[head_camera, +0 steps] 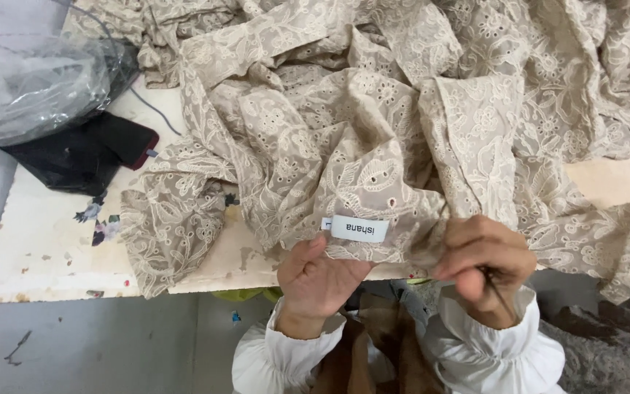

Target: Trimming loose threads from a lace garment using small snips.

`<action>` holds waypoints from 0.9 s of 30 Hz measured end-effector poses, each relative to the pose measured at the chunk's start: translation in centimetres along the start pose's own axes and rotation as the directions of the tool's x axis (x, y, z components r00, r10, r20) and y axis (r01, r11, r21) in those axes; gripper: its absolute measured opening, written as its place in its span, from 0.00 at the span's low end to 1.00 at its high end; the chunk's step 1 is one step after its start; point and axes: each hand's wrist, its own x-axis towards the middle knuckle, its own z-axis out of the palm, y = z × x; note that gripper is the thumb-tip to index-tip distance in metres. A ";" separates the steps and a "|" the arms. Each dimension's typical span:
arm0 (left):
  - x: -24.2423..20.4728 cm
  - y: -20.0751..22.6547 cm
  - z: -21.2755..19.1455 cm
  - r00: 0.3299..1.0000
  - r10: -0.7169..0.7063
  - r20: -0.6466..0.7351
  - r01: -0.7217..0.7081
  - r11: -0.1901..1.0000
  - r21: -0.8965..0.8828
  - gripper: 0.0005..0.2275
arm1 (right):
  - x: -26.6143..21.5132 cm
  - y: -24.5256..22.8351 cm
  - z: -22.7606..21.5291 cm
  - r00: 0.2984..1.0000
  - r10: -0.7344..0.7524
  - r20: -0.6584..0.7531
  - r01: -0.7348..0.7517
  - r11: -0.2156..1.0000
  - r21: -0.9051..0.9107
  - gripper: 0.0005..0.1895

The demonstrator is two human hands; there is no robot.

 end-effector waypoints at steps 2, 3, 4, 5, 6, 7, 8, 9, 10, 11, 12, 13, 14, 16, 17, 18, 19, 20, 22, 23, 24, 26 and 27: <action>0.1 0.0 0.1 1.000 -0.004 0.020 0.004 1.000 0.020 0.19 | 1.6 -0.5 1.8 1.000 -0.001 -0.010 0.001 0.999 -0.049 0.13; 0.2 0.0 0.1 0.999 -0.013 0.044 0.011 0.999 0.042 0.19 | 2.3 -0.8 2.6 1.000 -0.007 -0.023 0.005 0.995 -0.101 0.10; 0.0 -0.2 -0.8 0.999 -0.017 0.046 0.015 0.999 0.042 0.19 | 2.7 -0.5 2.9 1.000 -0.008 -0.025 0.005 0.994 -0.105 0.10; -0.1 -0.4 -1.7 0.999 -0.025 0.037 0.026 1.000 -0.003 0.18 | 3.1 -0.3 3.2 0.998 -0.054 0.013 0.055 0.978 -0.200 0.07; -0.4 -0.7 -2.6 0.999 -0.035 0.026 0.036 0.998 -0.047 0.16 | 3.4 0.0 3.5 0.994 -0.092 0.053 0.104 0.951 -0.290 0.05; -0.6 -0.6 -2.3 0.999 -0.040 0.024 0.041 0.998 -0.047 0.16 | 2.5 0.0 3.2 0.995 -0.090 0.049 0.101 0.951 -0.292 0.05; -0.7 -0.4 -2.1 0.999 -0.037 -0.003 0.037 0.998 -0.044 0.16 | 1.9 0.1 2.9 0.996 -0.083 0.019 0.085 0.990 -0.116 0.05; -0.7 -0.1 -1.8 0.999 -0.035 -0.030 0.034 0.999 -0.042 0.16 | 1.3 0.3 2.7 0.998 -0.070 -0.008 0.070 0.995 0.064 0.06; -0.7 0.0 -2.1 0.999 -0.029 -0.029 0.028 0.999 -0.040 0.16 | 0.7 0.8 1.8 0.997 -0.072 -0.004 0.072 0.995 0.068 0.06; -0.7 0.0 -2.4 0.999 -0.032 -0.040 0.028 0.995 -0.092 0.15 | 0.0 1.3 1.0 0.996 -0.088 -0.030 0.084 0.990 -0.111 0.05; -1.0 0.0 -2.7 0.997 -0.042 -0.058 0.034 0.989 -0.147 0.14 | -1.0 1.5 0.2 0.993 -0.100 -0.058 0.079 0.953 -0.291 0.06; -1.6 -0.1 -3.4 0.997 -0.044 -0.065 0.034 0.988 -0.150 0.14 | -0.5 1.2 0.9 0.994 -0.093 -0.060 0.072 0.954 -0.291 0.06; -1.7 -0.1 -4.1 0.998 -0.032 -0.049 0.026 0.992 -0.123 0.16 | 0.3 0.9 1.4 0.997 -0.053 -0.049 0.032 0.932 -0.360 0.12; -1.4 -0.5 -4.2 0.999 -0.025 -0.030 0.022 0.995 -0.097 0.18 | 1.3 0.3 1.9 0.999 -0.013 -0.044 -0.007 0.903 -0.430 0.20; -1.0 -0.7 -3.5 0.971 0.113 0.211 -0.115 0.993 -0.007 0.17 | 1.5 -0.1 2.0 0.998 -0.066 -0.002 0.053 0.822 -0.568 0.15; -0.9 -0.9 -2.8 0.867 0.225 0.444 -0.273 0.961 0.045 0.17 | 1.7 -0.4 2.2 0.993 -0.106 0.050 0.112 0.720 -0.685 0.11; -1.1 -1.0 -3.0 0.869 0.225 0.441 -0.272 0.961 0.044 0.17 | 2.1 -1.3 2.6 0.993 -0.103 0.050 0.109 0.720 -0.685 0.11; -1.1 -1.1 -3.2 0.853 0.247 0.460 -0.306 0.950 0.059 0.17 | 2.6 -2.0 3.0 0.993 -0.100 0.064 0.116 0.699 -0.706 0.10; -1.1 -1.1 -3.5 0.836 0.267 0.479 -0.342 0.937 0.075 0.17 | 3.2 -2.7 3.6 0.992 -0.098 0.077 0.123 0.677 -0.726 0.10; -1.1 -1.2 -3.7 0.843 0.256 0.472 -0.320 0.946 0.057 0.17 | 3.2 -2.8 3.7 0.992 -0.097 0.079 0.124 0.681 -0.722 0.10; -1.1 -1.3 -3.9 0.852 0.243 0.464 -0.293 0.956 0.038 0.17 | 3.2 -2.9 3.7 0.993 -0.093 0.077 0.120 0.683 -0.721 0.11; -1.3 -1.4 -4.1 0.841 0.255 0.478 -0.322 0.945 0.062 0.17 | 3.4 -2.9 3.9 0.992 -0.102 0.071 0.122 0.687 -0.717 0.10; -1.3 -1.5 -4.2 0.828 0.270 0.492 -0.355 0.931 0.086 0.17 | 3.5 -2.9 4.0 0.991 -0.111 0.068 0.126 0.692 -0.710 0.09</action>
